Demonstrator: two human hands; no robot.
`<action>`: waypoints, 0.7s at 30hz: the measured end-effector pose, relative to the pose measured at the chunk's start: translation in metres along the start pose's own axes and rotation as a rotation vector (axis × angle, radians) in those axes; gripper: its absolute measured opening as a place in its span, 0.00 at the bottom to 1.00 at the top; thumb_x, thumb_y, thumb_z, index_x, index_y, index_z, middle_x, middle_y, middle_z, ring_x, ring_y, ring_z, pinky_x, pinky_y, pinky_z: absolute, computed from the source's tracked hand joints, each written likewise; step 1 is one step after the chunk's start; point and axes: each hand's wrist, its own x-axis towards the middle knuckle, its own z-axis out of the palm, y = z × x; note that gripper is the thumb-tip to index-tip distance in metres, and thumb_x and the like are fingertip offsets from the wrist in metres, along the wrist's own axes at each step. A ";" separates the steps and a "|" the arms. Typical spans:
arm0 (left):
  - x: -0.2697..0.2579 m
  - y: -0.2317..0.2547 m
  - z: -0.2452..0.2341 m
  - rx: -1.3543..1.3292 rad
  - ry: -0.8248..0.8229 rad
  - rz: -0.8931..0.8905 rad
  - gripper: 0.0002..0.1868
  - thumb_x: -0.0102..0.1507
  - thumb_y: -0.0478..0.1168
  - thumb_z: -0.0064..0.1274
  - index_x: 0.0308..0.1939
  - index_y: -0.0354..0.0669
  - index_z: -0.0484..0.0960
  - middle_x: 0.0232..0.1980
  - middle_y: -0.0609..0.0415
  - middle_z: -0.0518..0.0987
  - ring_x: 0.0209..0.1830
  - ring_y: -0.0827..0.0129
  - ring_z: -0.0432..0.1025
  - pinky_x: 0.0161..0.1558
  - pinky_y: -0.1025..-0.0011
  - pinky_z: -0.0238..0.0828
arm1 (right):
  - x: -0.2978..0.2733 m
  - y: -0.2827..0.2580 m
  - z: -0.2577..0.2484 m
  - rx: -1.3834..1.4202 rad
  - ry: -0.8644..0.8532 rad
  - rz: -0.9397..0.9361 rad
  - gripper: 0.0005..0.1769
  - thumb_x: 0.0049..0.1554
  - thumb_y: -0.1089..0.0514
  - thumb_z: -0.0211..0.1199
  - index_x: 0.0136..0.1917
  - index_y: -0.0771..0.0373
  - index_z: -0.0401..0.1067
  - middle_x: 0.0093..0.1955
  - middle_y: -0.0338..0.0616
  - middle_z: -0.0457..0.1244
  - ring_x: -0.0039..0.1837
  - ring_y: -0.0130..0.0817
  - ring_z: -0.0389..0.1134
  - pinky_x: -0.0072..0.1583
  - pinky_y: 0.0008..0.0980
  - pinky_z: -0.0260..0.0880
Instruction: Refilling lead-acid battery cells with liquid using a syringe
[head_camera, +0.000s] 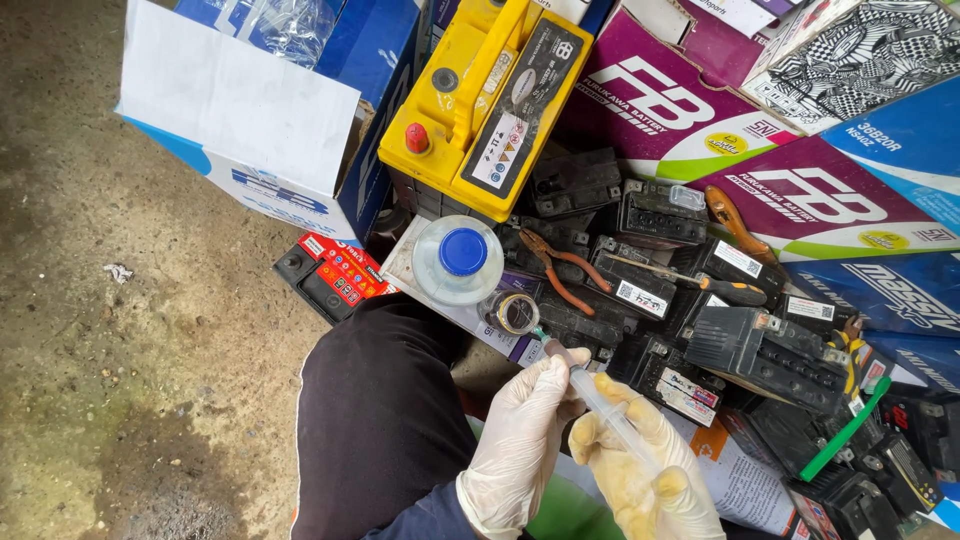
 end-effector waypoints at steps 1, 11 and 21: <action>0.000 0.000 0.000 0.001 -0.002 0.003 0.19 0.68 0.46 0.52 0.51 0.33 0.86 0.36 0.49 0.82 0.35 0.70 0.74 0.44 0.74 0.69 | -0.001 0.004 -0.002 0.032 0.006 -0.070 0.50 0.58 0.34 0.81 0.76 0.66 0.63 0.69 0.54 0.61 0.57 0.45 0.63 0.58 0.41 0.58; 0.001 0.000 -0.003 -0.014 -0.026 0.020 0.21 0.67 0.47 0.52 0.54 0.32 0.85 0.35 0.53 0.80 0.34 0.73 0.73 0.41 0.77 0.67 | -0.003 0.008 0.001 0.072 0.172 -0.052 0.47 0.54 0.38 0.80 0.72 0.70 0.66 0.62 0.62 0.64 0.56 0.45 0.64 0.65 0.42 0.59; 0.000 0.002 -0.001 -0.022 0.008 0.008 0.20 0.67 0.47 0.53 0.53 0.33 0.86 0.37 0.52 0.83 0.34 0.72 0.73 0.40 0.76 0.66 | -0.012 0.012 -0.035 0.295 0.215 0.200 0.46 0.51 0.49 0.76 0.76 0.61 0.60 0.56 0.75 0.59 0.35 0.20 0.55 0.27 0.13 0.60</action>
